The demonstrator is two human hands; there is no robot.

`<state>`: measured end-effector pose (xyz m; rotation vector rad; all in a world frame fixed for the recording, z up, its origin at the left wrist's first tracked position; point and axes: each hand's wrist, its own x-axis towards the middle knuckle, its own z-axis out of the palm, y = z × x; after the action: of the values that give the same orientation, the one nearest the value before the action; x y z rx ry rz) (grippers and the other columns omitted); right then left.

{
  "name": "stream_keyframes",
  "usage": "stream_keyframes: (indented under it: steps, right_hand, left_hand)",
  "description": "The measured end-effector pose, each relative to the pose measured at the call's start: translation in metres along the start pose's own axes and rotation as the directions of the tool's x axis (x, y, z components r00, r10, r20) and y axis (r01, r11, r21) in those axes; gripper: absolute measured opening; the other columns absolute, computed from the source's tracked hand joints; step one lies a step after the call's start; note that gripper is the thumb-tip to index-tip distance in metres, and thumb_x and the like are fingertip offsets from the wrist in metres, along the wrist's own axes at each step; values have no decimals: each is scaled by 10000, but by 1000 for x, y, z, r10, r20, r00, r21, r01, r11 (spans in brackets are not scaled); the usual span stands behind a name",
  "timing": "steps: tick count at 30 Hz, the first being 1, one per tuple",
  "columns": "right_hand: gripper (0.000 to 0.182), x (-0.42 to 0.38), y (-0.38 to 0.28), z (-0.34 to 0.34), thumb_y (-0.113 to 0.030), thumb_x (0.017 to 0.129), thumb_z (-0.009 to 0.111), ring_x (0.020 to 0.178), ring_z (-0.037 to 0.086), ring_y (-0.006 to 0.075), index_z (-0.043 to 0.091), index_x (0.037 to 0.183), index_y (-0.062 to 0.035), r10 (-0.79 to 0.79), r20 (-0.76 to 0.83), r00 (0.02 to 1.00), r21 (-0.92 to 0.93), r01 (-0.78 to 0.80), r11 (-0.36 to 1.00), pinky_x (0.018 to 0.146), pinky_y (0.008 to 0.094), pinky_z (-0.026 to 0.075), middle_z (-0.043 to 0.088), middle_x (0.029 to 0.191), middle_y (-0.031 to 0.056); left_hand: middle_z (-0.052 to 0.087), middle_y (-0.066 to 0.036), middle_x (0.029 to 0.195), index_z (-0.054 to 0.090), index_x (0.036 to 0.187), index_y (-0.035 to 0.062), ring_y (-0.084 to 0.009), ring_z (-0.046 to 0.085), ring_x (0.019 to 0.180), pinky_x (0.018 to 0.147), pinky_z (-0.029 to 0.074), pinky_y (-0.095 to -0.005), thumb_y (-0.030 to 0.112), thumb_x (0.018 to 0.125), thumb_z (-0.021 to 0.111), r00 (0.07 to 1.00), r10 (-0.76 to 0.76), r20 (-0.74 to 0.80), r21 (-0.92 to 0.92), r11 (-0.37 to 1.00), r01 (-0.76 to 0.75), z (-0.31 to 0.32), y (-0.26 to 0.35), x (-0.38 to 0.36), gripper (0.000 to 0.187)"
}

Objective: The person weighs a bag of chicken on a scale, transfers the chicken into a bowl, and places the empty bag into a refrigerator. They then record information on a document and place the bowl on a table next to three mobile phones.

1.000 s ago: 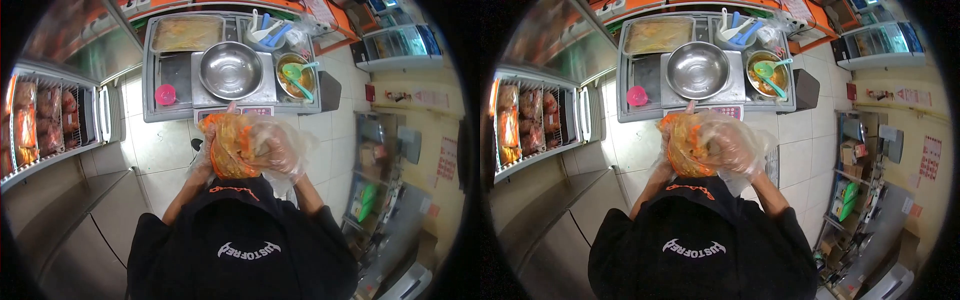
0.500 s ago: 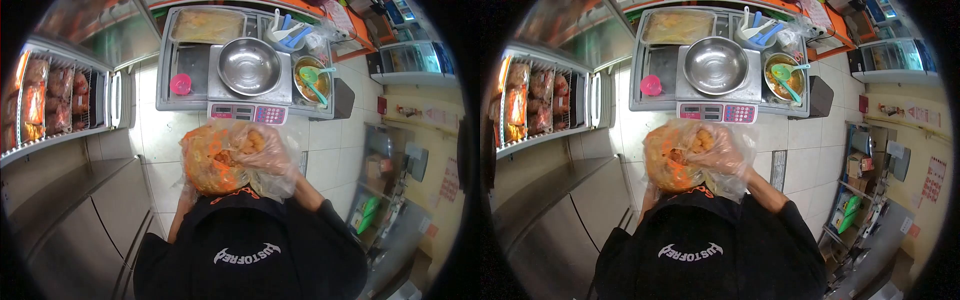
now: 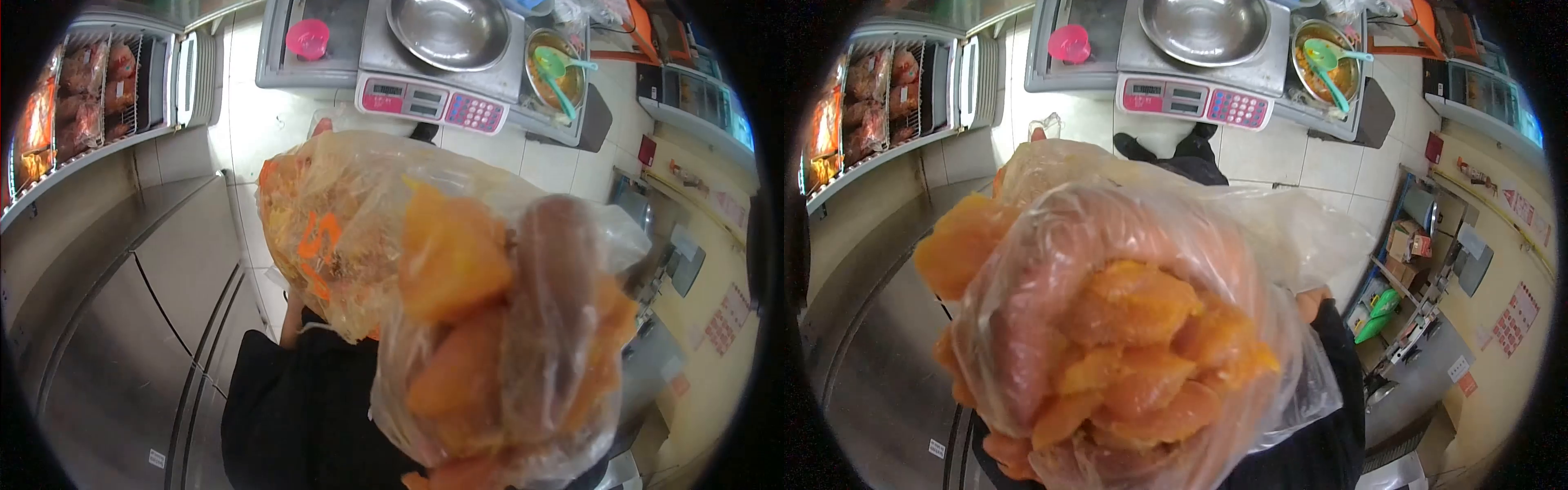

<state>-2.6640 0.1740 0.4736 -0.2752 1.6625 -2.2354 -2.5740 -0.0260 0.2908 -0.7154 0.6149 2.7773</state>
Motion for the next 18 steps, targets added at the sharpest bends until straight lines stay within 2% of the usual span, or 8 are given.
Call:
stream_keyframes:
  steps: [5,7,18]
  right_hand:
    - [381,1,-2,3,-239,784,741,917,619,157,585,1090,-74,-79,-20,997,4,79,997,816,266,502,640,1002,64]
    - [389,1,-3,4,-250,792,733,922,620,162,582,1104,-75,-103,-23,994,6,103,995,817,265,502,639,1007,67]
    - [437,8,-4,13,-313,836,685,948,630,190,566,1183,-76,-200,-39,979,28,201,979,822,258,503,634,1035,82]
  left_hand:
    - [303,-135,1506,251,1475,68,-329,369,1333,1108,305,-483,714,845,452,1000,-20,5,-15,1000,20,22,-14,-21,925]
    - [303,-135,1506,251,1475,68,-329,369,1333,1108,305,-484,714,845,451,1000,-18,3,-10,1000,18,6,-13,-19,924]
    - [304,-138,1505,251,1474,66,-331,367,1335,1108,304,-487,714,849,444,983,149,-110,35,989,-146,-16,12,-33,921]
